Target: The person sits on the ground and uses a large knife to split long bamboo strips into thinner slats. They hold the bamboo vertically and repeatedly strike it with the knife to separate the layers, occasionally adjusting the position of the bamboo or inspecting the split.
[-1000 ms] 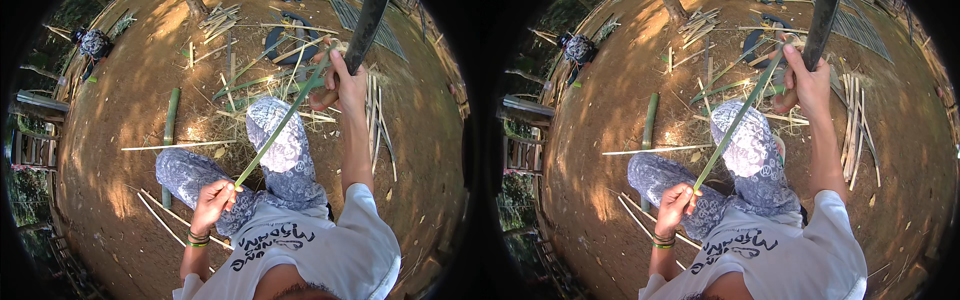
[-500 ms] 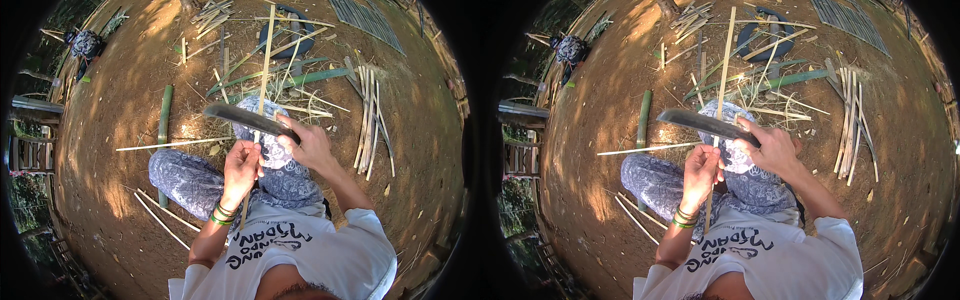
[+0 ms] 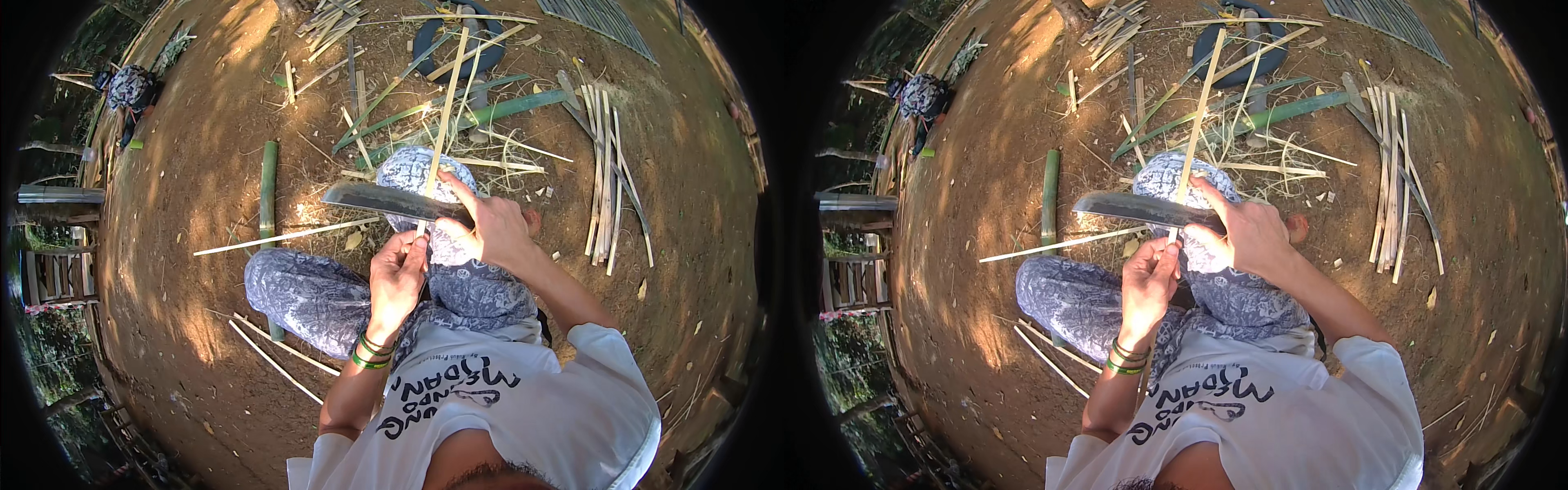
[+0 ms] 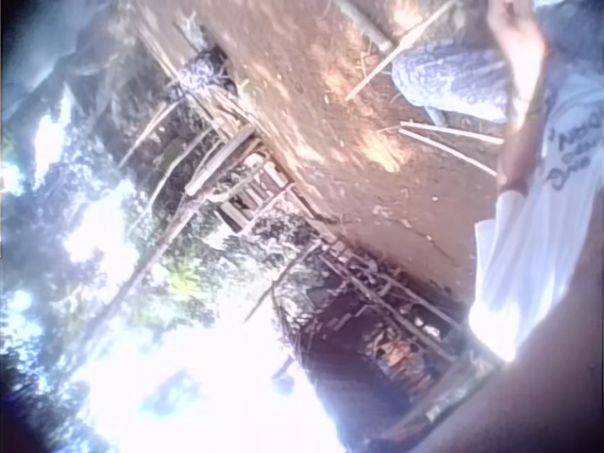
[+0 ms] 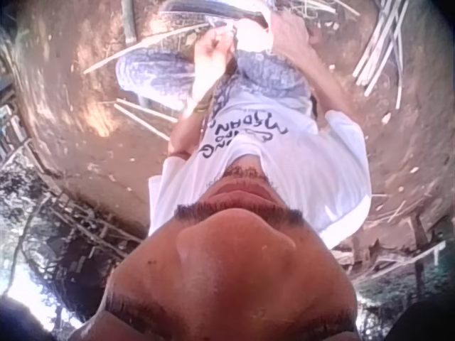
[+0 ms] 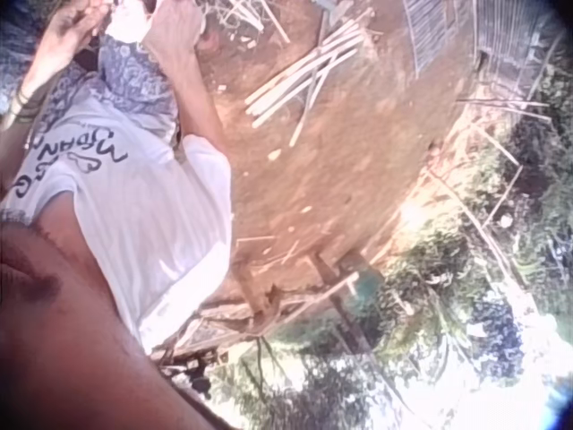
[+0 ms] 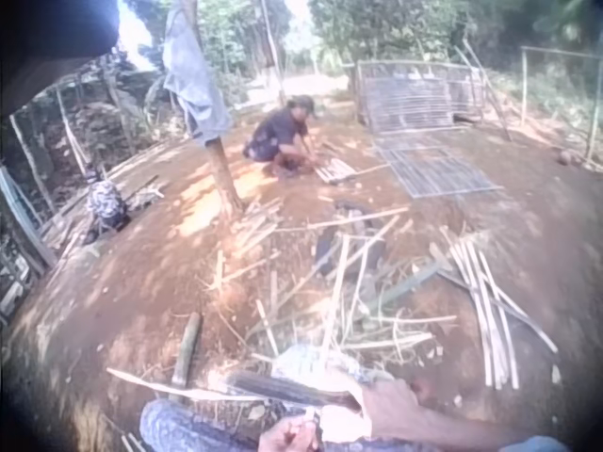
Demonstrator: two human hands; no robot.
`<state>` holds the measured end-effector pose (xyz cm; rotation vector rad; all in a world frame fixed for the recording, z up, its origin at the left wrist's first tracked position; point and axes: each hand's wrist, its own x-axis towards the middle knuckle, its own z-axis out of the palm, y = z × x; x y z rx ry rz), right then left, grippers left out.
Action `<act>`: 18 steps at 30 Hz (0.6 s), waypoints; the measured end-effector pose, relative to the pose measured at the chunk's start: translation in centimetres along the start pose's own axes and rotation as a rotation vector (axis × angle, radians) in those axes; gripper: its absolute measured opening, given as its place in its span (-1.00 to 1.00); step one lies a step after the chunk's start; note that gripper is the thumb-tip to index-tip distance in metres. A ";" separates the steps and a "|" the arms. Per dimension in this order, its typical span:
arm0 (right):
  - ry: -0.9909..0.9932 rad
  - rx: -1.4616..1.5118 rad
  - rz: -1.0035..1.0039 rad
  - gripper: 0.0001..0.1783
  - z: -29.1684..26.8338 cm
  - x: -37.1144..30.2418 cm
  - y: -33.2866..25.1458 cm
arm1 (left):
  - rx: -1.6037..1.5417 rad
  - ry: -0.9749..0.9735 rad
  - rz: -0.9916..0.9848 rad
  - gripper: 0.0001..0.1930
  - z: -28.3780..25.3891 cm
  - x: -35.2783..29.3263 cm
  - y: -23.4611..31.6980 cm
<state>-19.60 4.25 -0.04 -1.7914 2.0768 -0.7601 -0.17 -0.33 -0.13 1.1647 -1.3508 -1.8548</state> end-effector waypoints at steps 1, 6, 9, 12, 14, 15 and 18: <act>-0.015 0.000 -0.001 -0.14 -0.2 -0.1 -0.2 | 0.006 -0.003 0.002 -0.85 -0.1 -0.1 -0.1; 0.062 -0.056 -0.121 -0.15 -0.1 -0.4 -0.8 | 0.014 -0.017 0.037 -0.84 -0.1 1.2 -1.1; 0.013 -0.056 -0.058 -0.13 -0.1 -0.3 -0.4 | 0.021 -0.010 0.044 -0.83 0.4 1.1 -0.4; -0.035 -0.028 0.008 -0.10 -0.2 -0.1 0.0 | 0.042 0.000 0.018 -0.82 0.3 0.2 -0.2; -0.021 -0.011 -0.001 -0.11 -0.2 0.0 0.0 | 0.044 -0.003 0.010 -0.80 -0.1 0.0 -0.4; -0.009 -0.022 -0.012 -0.12 0.0 -0.1 0.2 | 0.062 0.006 0.014 -0.80 -0.4 -0.5 -0.5; 0.003 -0.037 -0.016 -0.12 0.5 -0.1 0.5 | 0.116 0.026 0.032 -0.79 -1.3 -1.9 -1.2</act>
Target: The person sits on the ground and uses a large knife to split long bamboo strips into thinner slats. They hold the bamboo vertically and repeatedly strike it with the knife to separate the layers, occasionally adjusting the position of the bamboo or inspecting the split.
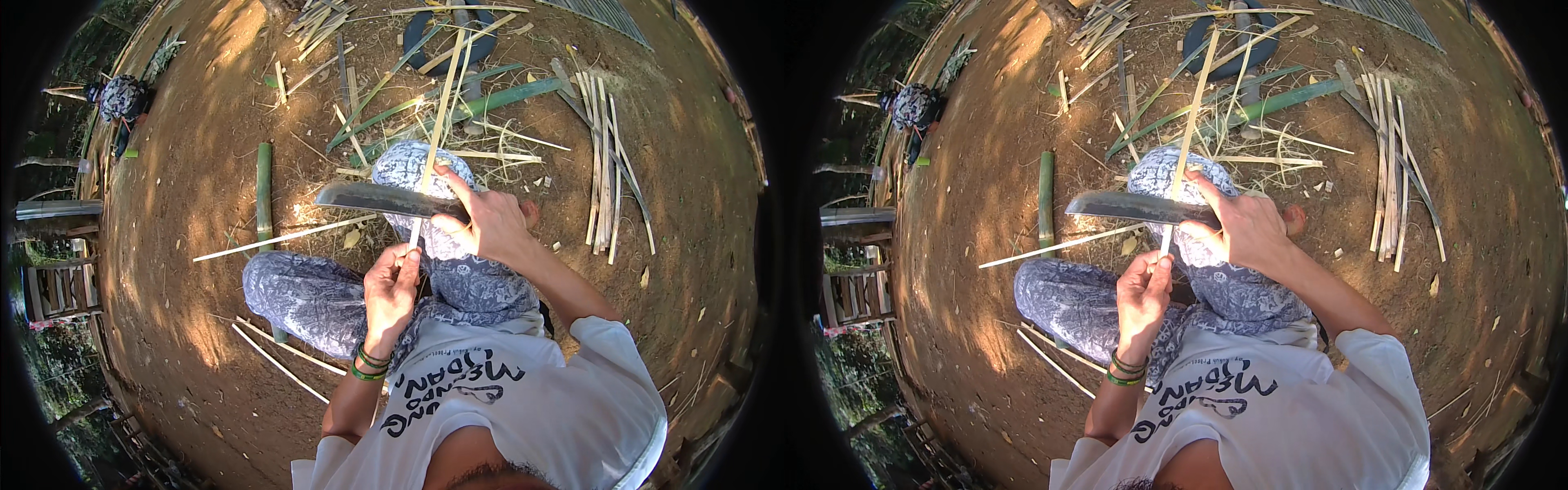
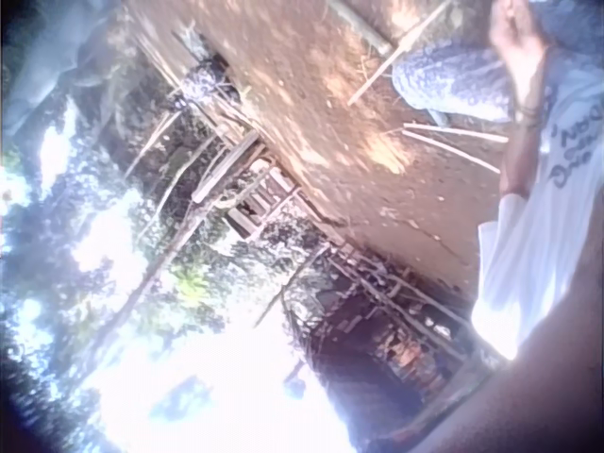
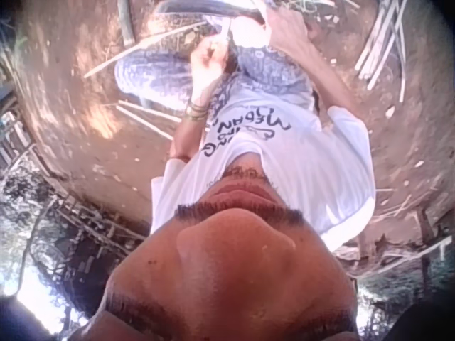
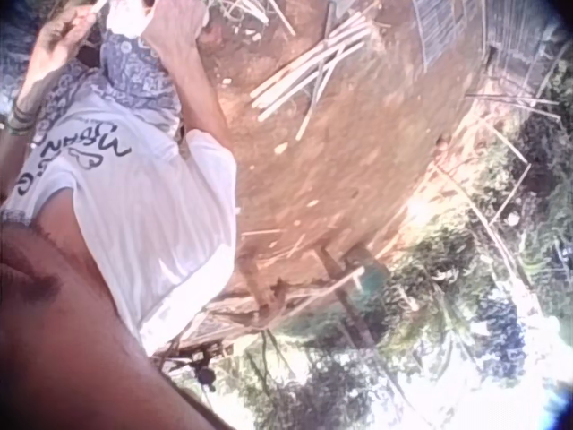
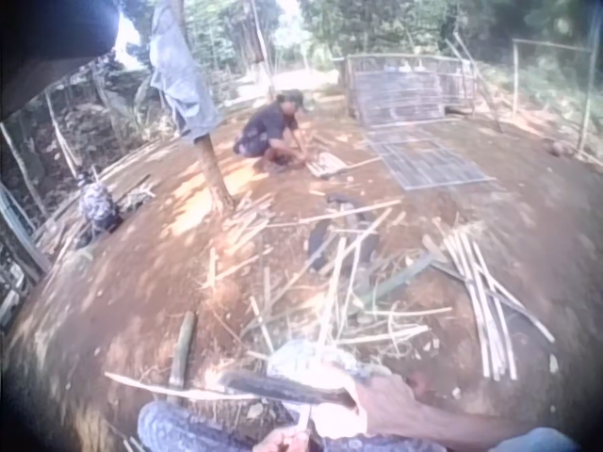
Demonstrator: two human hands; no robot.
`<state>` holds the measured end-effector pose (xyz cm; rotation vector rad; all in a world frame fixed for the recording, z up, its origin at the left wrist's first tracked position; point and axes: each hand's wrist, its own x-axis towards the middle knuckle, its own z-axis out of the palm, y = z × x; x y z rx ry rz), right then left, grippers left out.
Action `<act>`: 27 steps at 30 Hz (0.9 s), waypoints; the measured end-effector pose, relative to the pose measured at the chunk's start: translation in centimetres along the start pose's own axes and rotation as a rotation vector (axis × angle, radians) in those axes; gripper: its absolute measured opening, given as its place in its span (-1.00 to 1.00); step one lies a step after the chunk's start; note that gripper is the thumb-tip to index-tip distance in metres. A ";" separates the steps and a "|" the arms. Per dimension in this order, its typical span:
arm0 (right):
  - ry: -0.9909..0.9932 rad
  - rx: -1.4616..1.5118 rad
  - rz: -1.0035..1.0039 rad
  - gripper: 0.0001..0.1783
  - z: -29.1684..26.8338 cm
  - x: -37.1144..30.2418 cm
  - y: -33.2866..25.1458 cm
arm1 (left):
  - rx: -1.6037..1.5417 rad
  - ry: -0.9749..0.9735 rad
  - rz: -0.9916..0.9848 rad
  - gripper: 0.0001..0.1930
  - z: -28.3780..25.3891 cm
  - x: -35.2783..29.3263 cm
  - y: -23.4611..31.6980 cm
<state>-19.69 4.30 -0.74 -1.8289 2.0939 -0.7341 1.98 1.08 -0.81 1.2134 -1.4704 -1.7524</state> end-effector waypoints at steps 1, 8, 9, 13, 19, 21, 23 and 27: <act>-0.012 0.006 0.019 -0.13 -0.2 0.0 -0.1 | 0.013 0.005 0.004 -0.79 -0.2 -0.5 -0.2; 0.054 0.006 0.058 -0.19 0.1 -0.1 0.6 | 0.000 0.058 -0.124 -0.88 -1.6 -5.1 -0.7; 0.070 0.009 0.055 -0.21 0.1 -0.1 0.7 | -0.002 0.058 -0.125 -0.88 -1.9 -5.8 -0.9; 0.017 0.026 0.059 -0.13 -0.5 -0.3 0.3 | -0.006 0.062 -0.119 -0.88 -1.8 -5.6 -1.2; -0.034 -0.013 0.019 -0.02 -0.9 -0.5 -0.4 | 0.008 0.078 -0.019 -0.90 -0.5 -3.4 -1.5; -0.046 -0.037 0.042 -0.01 -1.0 -0.6 -0.4 | 0.053 0.085 -0.018 -0.89 -0.6 -3.8 -1.3; -0.031 -0.038 0.039 -0.01 -1.0 -0.7 -0.5 | 0.085 0.091 -0.015 -0.89 -0.8 -4.4 -1.3; 0.009 0.004 0.031 -0.01 -0.8 -1.0 -0.8 | 0.087 0.097 -0.023 -0.90 -1.1 -5.4 -1.1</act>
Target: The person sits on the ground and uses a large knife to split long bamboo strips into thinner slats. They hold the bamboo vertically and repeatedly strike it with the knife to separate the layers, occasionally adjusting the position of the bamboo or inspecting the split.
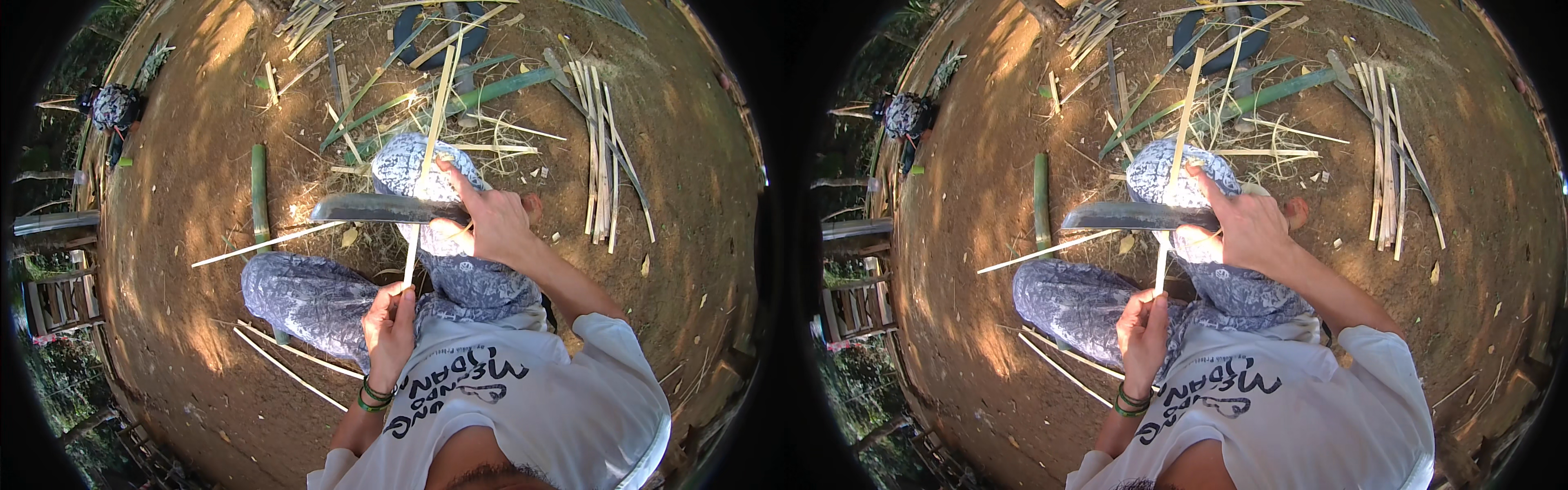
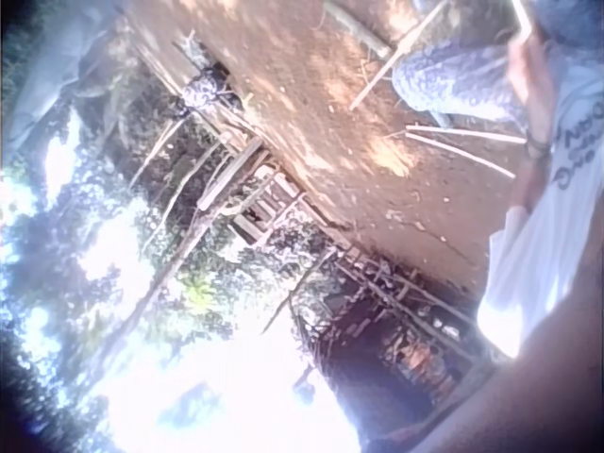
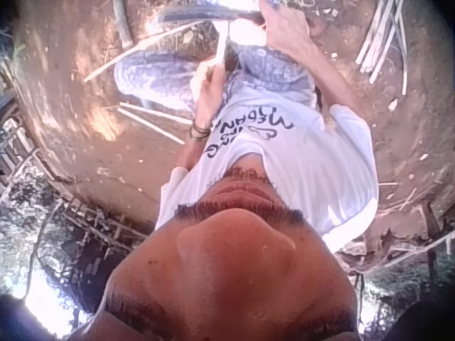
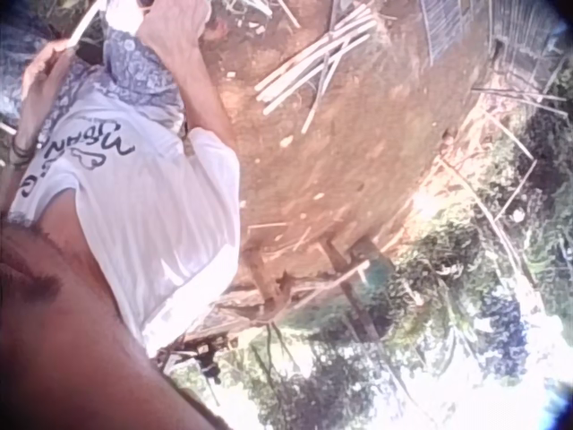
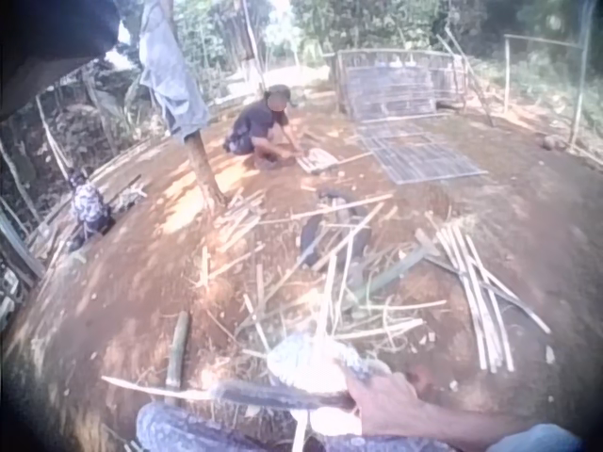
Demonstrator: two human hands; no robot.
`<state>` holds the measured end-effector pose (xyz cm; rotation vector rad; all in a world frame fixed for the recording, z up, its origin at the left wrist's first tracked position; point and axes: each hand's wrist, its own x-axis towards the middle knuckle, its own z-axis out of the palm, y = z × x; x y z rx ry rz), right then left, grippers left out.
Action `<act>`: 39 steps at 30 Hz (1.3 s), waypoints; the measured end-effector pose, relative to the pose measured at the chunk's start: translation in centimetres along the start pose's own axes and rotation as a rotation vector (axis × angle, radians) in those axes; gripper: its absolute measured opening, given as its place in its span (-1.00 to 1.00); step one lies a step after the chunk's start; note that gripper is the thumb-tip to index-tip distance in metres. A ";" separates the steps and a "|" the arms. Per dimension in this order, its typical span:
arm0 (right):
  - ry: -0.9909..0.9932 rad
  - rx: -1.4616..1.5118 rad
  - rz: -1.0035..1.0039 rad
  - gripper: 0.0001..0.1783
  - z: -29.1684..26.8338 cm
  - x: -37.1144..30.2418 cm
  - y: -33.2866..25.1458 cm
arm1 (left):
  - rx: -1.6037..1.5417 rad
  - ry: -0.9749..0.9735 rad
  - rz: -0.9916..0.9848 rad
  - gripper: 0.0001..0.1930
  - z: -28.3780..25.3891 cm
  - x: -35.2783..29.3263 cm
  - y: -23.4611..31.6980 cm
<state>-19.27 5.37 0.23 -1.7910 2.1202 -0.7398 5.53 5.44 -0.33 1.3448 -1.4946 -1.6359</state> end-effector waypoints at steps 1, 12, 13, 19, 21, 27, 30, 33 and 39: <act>-0.001 0.009 0.009 -0.01 0.0 0.0 -0.1 | -0.009 0.002 -0.007 -0.90 -0.1 -0.2 0.1; 0.084 -0.025 0.093 -0.16 1.0 0.2 1.3 | 0.194 0.019 0.004 -0.90 -2.3 -3.6 -1.8; 0.106 -0.010 0.128 -0.20 1.0 0.6 1.8 | 0.207 0.018 0.022 -0.90 -2.8 -4.6 -2.6; 0.100 0.191 0.213 -0.36 0.5 0.5 2.0 | 0.183 -0.018 -0.043 -0.89 -2.7 -4.6 -1.7; 0.099 0.255 0.216 -0.30 0.5 0.3 1.9 | 0.081 -0.010 -0.082 -0.88 -2.5 -3.9 -2.1; 0.106 0.233 0.077 -0.27 0.0 0.4 1.1 | 0.091 -0.030 -0.082 -0.88 -2.2 -3.4 -1.9; 0.061 0.131 0.066 -0.25 -1.2 0.7 0.7 | 0.103 -0.079 -0.075 -0.91 -2.6 -3.7 -2.4; 0.035 0.052 0.052 -0.25 -0.7 0.7 1.1 | 0.090 -0.097 -0.105 -0.91 -2.6 -3.6 -2.3; 0.003 0.057 0.075 -0.24 -0.3 0.6 1.3 | -0.143 -0.205 -0.168 -0.78 -2.2 0.4 -2.4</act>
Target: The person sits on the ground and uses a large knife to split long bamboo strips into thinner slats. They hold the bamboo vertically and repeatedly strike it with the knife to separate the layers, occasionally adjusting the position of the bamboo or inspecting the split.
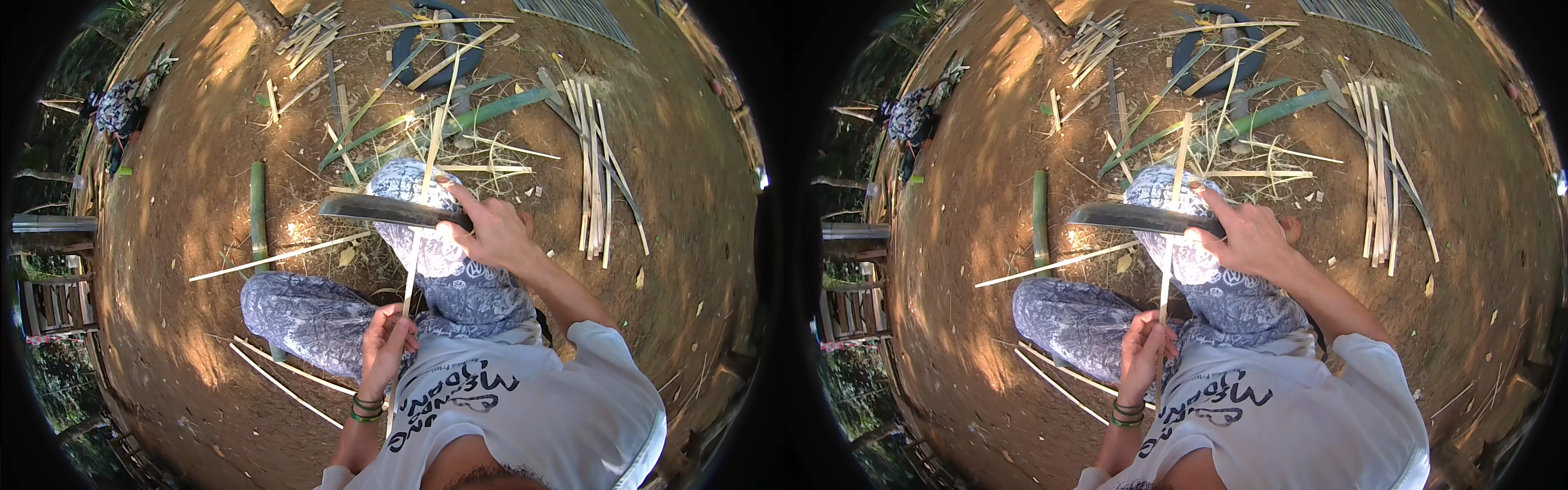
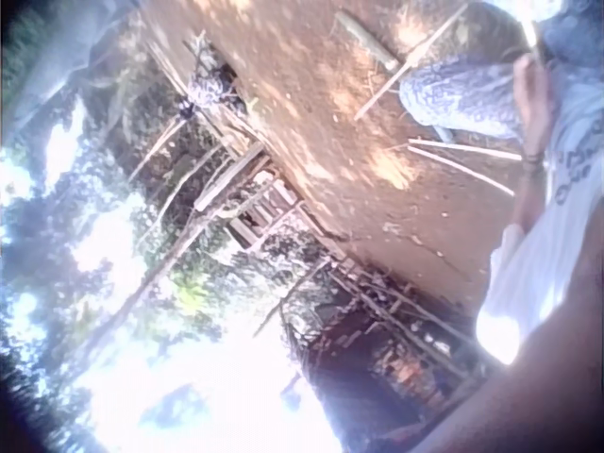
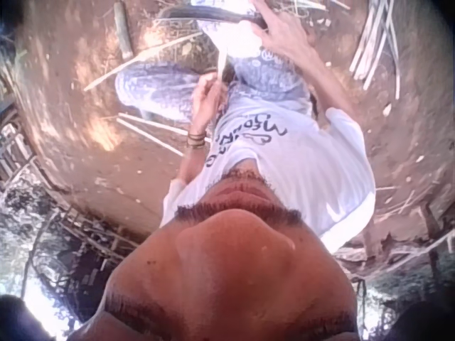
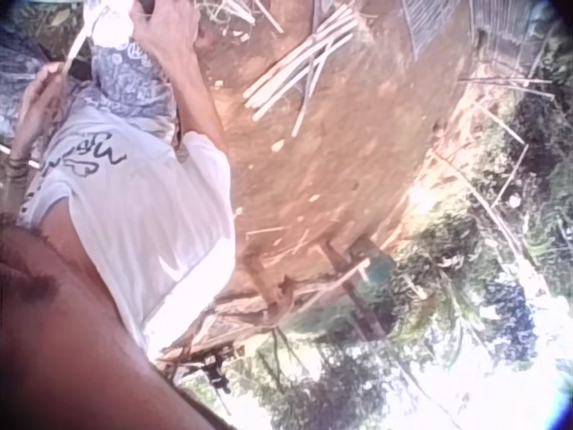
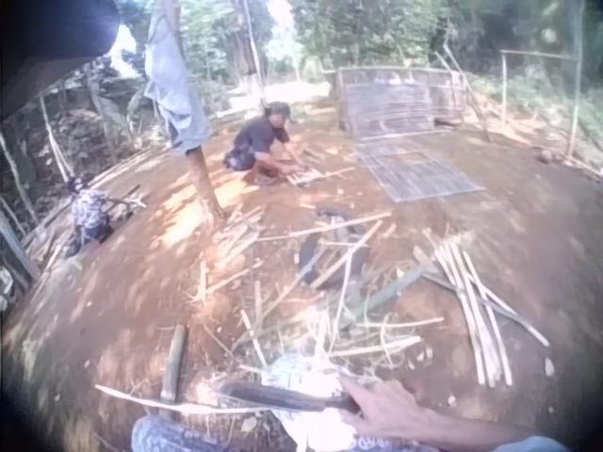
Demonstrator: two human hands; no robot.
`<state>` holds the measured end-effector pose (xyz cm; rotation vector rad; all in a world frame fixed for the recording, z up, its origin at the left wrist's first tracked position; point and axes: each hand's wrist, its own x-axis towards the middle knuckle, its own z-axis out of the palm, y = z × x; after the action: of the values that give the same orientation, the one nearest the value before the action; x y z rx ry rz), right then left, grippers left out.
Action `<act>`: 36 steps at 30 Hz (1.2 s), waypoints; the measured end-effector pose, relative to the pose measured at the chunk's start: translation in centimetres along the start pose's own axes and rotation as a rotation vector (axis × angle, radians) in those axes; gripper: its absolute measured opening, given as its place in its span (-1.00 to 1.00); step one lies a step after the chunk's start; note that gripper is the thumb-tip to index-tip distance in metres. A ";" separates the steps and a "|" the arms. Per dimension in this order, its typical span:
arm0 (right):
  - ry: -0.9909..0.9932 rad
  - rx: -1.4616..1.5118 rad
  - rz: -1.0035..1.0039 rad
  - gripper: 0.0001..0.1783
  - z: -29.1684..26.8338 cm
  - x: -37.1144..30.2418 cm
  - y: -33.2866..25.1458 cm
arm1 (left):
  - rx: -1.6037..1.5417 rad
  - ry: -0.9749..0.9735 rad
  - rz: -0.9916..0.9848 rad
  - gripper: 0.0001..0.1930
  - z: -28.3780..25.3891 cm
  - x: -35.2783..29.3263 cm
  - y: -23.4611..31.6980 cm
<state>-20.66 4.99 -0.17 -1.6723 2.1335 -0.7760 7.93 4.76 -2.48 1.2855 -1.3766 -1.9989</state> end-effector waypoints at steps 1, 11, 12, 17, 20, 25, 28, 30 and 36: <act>-0.010 0.009 0.002 -0.23 0.2 0.1 0.1 | 0.002 -0.026 0.052 -0.73 0.3 1.1 1.0; 0.187 0.679 0.062 -0.38 -3.7 2.6 -0.7 | 0.168 0.151 0.437 -0.72 1.3 3.7 2.6; 0.201 0.766 0.081 -0.41 -4.4 3.2 -0.8 | 0.162 0.146 0.458 -0.72 1.3 3.6 2.7; 0.337 1.036 0.103 -0.52 -7.1 6.9 -2.7 | 0.162 0.136 0.526 -0.73 2.0 2.6 3.8; 0.349 1.029 0.097 -0.55 -7.8 8.4 -2.8 | 0.261 0.153 0.554 -0.75 2.3 2.0 4.7; 0.316 1.068 0.067 -0.65 -8.2 9.6 -3.7 | 0.084 0.124 0.465 -0.77 2.5 2.0 4.6; 0.327 1.077 0.034 -0.71 -8.4 9.6 -4.6 | -0.161 0.098 0.288 -0.78 1.9 2.3 5.0; 0.349 1.051 -0.015 -0.69 -8.4 9.3 -4.7 | -0.297 0.096 0.203 -0.79 1.5 2.5 5.9; 0.368 1.119 -0.093 -0.75 -7.8 8.7 -3.7 | -0.511 0.148 0.129 -0.75 -0.2 2.8 6.8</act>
<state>-24.39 -2.26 8.98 -1.0282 1.2715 -1.9320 5.54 -0.43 2.17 1.0526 -0.7845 -1.9479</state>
